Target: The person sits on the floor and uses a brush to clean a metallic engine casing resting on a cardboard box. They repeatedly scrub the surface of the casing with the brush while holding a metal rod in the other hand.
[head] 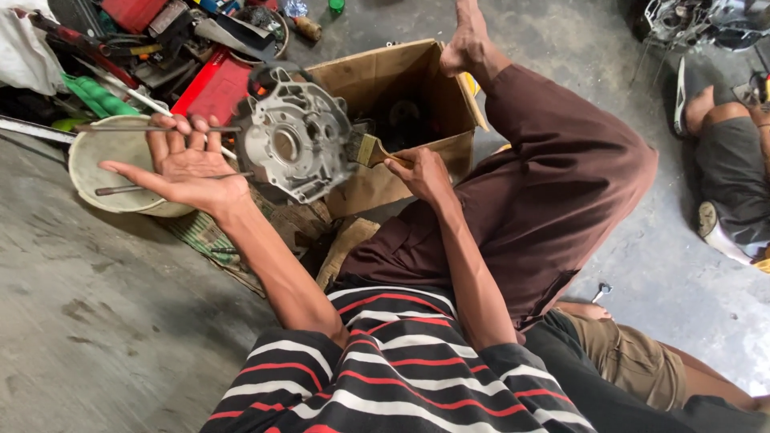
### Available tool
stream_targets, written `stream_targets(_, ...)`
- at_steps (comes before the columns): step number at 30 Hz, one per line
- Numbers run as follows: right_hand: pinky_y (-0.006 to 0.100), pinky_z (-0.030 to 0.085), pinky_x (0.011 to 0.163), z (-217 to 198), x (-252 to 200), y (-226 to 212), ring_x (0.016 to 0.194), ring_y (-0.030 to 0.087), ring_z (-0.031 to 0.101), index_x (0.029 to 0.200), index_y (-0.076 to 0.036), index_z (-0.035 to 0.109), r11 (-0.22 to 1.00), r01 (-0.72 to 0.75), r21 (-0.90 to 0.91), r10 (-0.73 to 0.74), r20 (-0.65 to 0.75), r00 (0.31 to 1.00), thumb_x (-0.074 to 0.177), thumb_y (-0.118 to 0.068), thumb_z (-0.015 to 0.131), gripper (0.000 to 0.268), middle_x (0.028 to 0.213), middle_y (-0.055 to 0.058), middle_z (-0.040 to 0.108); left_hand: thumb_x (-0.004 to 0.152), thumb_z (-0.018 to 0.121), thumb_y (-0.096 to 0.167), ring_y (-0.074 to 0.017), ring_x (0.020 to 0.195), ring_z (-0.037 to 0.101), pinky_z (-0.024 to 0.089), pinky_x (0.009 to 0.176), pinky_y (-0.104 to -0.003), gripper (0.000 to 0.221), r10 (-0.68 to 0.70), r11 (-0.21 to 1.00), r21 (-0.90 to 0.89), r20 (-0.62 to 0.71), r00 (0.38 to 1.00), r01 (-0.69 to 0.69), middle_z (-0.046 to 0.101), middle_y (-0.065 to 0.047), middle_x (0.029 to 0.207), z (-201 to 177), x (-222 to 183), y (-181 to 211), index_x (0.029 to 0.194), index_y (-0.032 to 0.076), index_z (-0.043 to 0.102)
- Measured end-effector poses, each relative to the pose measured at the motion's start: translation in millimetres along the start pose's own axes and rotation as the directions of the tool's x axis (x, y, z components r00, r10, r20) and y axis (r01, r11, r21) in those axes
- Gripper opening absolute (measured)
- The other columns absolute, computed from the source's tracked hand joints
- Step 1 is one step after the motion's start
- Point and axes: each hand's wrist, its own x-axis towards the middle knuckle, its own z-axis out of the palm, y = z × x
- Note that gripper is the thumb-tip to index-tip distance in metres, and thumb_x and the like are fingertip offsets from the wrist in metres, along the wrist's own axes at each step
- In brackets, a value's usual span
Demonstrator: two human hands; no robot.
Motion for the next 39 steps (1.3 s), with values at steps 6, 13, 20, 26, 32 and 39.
stream_targets(6, 0.038, 0.039, 0.059, 0, 0, -2, 0.069, 0.014, 0.064, 0.106, -0.015, 0.082, 0.999, 0.014, -0.036, -0.013, 0.019, 1.000, 0.096, -0.041, 0.068, 0.032, 0.080, 0.007, 0.077, 0.068, 0.052, 0.073, -0.0237, 0.070, 0.056, 0.055, 0.074, -0.036, 0.067, 0.103, 0.988, 0.112, 0.017, 0.995, -0.104, 0.057, -0.009, 0.075, -9, 12, -2, 0.076, 0.007, 0.061)
stream_targets(13, 0.039, 0.049, 0.065, 4, 1, -3, 0.088, 0.022, 0.076, 0.111, -0.013, 0.081, 0.998, -0.009, -0.056, 0.011, 0.029, 1.000, 0.095, -0.044, 0.068, 0.037, 0.100, 0.006, 0.081, 0.066, 0.057, 0.070, -0.0243, 0.073, 0.053, 0.049, 0.067, -0.035, 0.064, 0.071, 0.997, 0.019, -0.114, 0.991, -0.070, 0.054, -0.008, 0.078, -32, 22, 4, 0.076, 0.006, 0.061)
stream_targets(20, 0.040, 0.039, 0.057, 5, -2, 0, 0.066, 0.020, 0.063, 0.098, -0.014, 0.080, 0.990, 0.014, -0.137, -0.012, 0.018, 1.000, 0.097, -0.042, 0.066, 0.031, 0.071, 0.007, 0.070, 0.068, 0.057, 0.070, -0.0239, 0.077, 0.053, 0.047, 0.072, -0.033, 0.064, 0.029, 0.999, -0.029, -0.119, 0.992, -0.033, 0.054, -0.006, 0.081, -42, 23, -3, 0.081, 0.008, 0.062)
stream_targets(26, 0.040, 0.037, 0.057, 3, -4, -4, 0.063, 0.020, 0.059, 0.090, -0.014, 0.076, 0.990, -0.004, -0.141, 0.009, 0.036, 0.999, 0.098, -0.042, 0.066, 0.030, 0.065, 0.007, 0.064, 0.059, 0.062, 0.071, -0.0248, 0.073, 0.055, 0.047, 0.072, -0.034, 0.068, 0.058, 0.997, -0.040, -0.165, 0.985, -0.066, 0.055, -0.006, 0.076, -34, 15, 21, 0.080, 0.006, 0.063)
stream_targets(32, 0.043, 0.042, 0.060, 8, 3, -6, 0.076, 0.027, 0.070, 0.100, -0.016, 0.078, 0.984, -0.013, -0.178, 0.022, 0.047, 0.999, 0.097, -0.046, 0.064, 0.033, 0.078, 0.009, 0.074, 0.050, 0.066, 0.070, -0.0256, 0.070, 0.057, 0.048, 0.071, -0.034, 0.071, 0.050, 0.996, -0.061, -0.276, 0.960, -0.070, 0.056, -0.006, 0.074, -34, 16, 40, 0.079, 0.004, 0.066)
stream_targets(39, 0.043, 0.040, 0.059, 9, 3, -4, 0.071, 0.027, 0.067, 0.094, -0.017, 0.077, 0.982, -0.028, -0.189, 0.034, 0.027, 0.999, 0.097, -0.045, 0.065, 0.031, 0.073, 0.009, 0.071, 0.049, 0.064, 0.071, -0.0253, 0.068, 0.055, 0.050, 0.071, -0.036, 0.074, 0.084, 0.992, -0.064, -0.270, 0.959, -0.105, 0.053, -0.006, 0.072, -25, 6, 45, 0.079, 0.003, 0.065)
